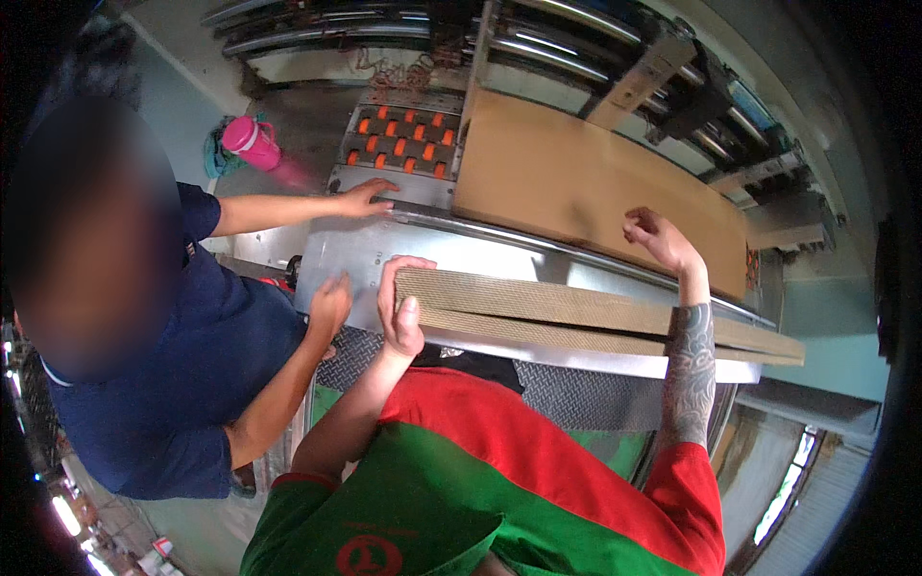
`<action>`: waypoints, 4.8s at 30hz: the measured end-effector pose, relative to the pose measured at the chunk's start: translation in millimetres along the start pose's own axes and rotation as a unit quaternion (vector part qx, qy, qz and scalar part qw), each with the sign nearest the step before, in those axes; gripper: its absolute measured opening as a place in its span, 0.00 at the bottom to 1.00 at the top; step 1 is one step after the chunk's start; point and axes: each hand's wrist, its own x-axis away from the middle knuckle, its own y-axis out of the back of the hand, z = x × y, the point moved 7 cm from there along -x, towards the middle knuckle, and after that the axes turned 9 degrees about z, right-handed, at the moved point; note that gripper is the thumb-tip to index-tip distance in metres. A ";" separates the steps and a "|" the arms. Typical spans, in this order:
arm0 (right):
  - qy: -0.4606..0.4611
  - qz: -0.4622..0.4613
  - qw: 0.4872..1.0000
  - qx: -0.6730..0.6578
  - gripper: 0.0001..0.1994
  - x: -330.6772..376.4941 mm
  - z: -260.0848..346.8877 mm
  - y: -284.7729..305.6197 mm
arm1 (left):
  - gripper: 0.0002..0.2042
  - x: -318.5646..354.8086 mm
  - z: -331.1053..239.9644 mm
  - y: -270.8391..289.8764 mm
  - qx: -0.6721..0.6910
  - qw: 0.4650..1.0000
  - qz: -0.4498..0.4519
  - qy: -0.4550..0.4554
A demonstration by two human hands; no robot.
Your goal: The person repeatedly picks up flat cardboard sheets and feeds them into a processing machine with rollers. A coworker assists by placing additional sheets onto the machine. The person aligns and guides the sheets through the rollers, then removes processed sheets and stacks them nearby.
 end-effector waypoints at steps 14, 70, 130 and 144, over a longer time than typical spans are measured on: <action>0.001 -0.093 0.977 0.192 0.55 213.4 28.1 7.8 | 0.32 10.1 19.1 2.4 0.071 0.996 -0.028 0.039; 0.116 -0.244 0.921 0.282 0.51 315.5 -93.1 0.2 | 0.32 96.7 -35.6 -82.1 0.095 0.989 -0.089 0.064; 0.412 -0.437 0.440 -0.668 0.42 487.6 -432.1 -423.9 | 0.26 252.3 153.9 94.4 -0.765 0.127 0.586 -0.234; 0.430 -0.652 0.406 -0.473 0.39 887.9 -346.1 -537.0 | 0.21 88.5 -100.5 -126.1 -0.279 -0.750 -0.509 -0.315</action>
